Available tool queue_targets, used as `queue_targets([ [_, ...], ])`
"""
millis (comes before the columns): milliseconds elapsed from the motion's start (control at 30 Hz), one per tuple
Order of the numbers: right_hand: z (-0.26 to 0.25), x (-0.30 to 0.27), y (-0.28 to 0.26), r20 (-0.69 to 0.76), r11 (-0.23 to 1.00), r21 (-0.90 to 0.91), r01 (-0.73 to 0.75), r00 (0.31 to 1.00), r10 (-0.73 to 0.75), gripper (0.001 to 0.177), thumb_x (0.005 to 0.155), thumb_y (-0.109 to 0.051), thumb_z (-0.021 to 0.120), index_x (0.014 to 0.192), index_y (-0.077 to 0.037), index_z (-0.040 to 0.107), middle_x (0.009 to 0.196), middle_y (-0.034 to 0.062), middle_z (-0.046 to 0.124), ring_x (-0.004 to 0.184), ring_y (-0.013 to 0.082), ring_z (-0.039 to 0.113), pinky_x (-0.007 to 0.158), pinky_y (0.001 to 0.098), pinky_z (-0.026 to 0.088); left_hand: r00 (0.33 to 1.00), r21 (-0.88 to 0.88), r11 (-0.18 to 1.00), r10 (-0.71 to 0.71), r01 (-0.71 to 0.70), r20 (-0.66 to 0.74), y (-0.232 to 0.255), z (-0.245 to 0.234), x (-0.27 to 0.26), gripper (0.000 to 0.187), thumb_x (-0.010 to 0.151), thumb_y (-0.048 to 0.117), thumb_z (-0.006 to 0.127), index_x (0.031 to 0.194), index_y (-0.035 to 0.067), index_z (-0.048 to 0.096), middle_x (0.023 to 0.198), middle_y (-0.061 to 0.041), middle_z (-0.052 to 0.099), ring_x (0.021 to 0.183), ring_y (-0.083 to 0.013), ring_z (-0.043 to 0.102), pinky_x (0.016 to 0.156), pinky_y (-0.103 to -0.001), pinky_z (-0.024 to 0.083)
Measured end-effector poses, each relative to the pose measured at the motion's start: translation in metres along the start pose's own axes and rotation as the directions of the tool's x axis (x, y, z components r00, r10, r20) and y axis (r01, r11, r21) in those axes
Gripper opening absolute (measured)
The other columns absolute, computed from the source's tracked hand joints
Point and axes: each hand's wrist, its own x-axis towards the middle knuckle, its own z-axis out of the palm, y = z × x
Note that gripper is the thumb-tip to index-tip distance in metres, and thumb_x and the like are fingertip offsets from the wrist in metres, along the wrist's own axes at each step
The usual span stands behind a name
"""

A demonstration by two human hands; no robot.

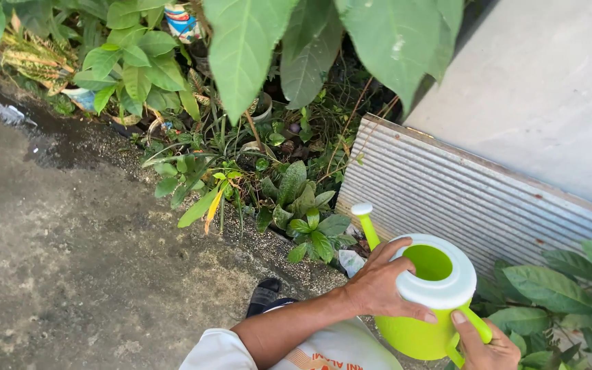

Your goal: Watering various potted plants in an outdoor garden area using a green and white watering can.

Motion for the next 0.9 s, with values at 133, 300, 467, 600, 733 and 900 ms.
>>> queue_targets([
  [133,0.045,0.008,-0.026,0.015,0.998,-0.060,0.029,0.999,-0.028,0.012,0.089,0.000,0.076,0.095,0.010,0.074,0.070,0.0055,0.064,0.056,0.0064,0.051,0.049,0.0240,0.036,0.998,-0.068,0.997,-0.049,0.047,-0.026,-0.020,-0.026,0.006,0.094,0.064,0.074,0.082,0.115,-0.003,0.066,0.164,-0.028,0.037,0.156,-0.0466,0.032,0.126,-0.053,0.030],
  [300,0.094,0.018,-0.044,-0.015,0.993,-0.106,-0.048,0.999,0.047,0.012,0.091,-0.004,0.078,0.095,0.007,0.074,0.067,0.0027,0.058,0.052,0.0062,0.044,0.048,0.0244,0.032,0.993,-0.082,0.991,-0.111,0.107,-0.045,-0.050,-0.055,0.013,0.095,0.063,0.075,0.081,0.117,-0.001,0.068,0.159,-0.029,0.043,0.154,-0.0434,0.036,0.127,-0.051,0.031],
  [467,0.121,0.032,-0.050,0.030,0.997,-0.069,-0.030,0.999,0.032,0.011,0.090,-0.004,0.078,0.093,0.005,0.074,0.068,0.0013,0.060,0.053,0.0050,0.045,0.049,0.0232,0.033,0.993,-0.120,0.989,-0.098,0.090,-0.061,-0.071,-0.077,0.023,0.094,0.064,0.074,0.082,0.118,-0.002,0.068,0.158,-0.029,0.043,0.156,-0.0440,0.034,0.126,-0.052,0.030],
  [600,0.133,0.037,-0.051,0.051,1.000,-0.017,-0.011,0.999,0.012,0.010,0.090,-0.004,0.078,0.091,0.004,0.072,0.070,0.0007,0.062,0.055,0.0044,0.047,0.050,0.0226,0.035,0.989,-0.197,0.974,-0.128,0.112,-0.068,-0.066,-0.101,0.024,0.097,0.063,0.075,0.080,0.121,-0.002,0.067,0.162,-0.027,0.040,0.154,-0.0446,0.033,0.124,-0.052,0.030],
  [733,0.130,0.033,-0.044,0.026,0.998,-0.058,-0.011,1.000,0.013,0.013,0.091,-0.003,0.080,0.091,0.007,0.072,0.069,0.0027,0.059,0.055,0.0059,0.044,0.050,0.0239,0.033,0.995,-0.105,0.991,-0.086,0.080,-0.056,-0.078,-0.089,0.023,0.098,0.063,0.073,0.083,0.122,-0.003,0.066,0.161,-0.029,0.038,0.154,-0.0466,0.032,0.126,-0.053,0.030],
  [900,0.115,0.018,-0.039,0.014,0.997,0.074,0.028,0.999,-0.029,0.009,0.093,0.000,0.074,0.097,0.007,0.072,0.073,0.0019,0.062,0.057,0.0044,0.047,0.053,0.0222,0.033,0.996,-0.071,0.993,-0.090,0.090,-0.001,-0.048,-0.094,0.024,0.094,0.063,0.073,0.082,0.118,-0.002,0.068,0.162,-0.028,0.038,0.148,-0.0491,0.034,0.122,-0.055,0.033],
])
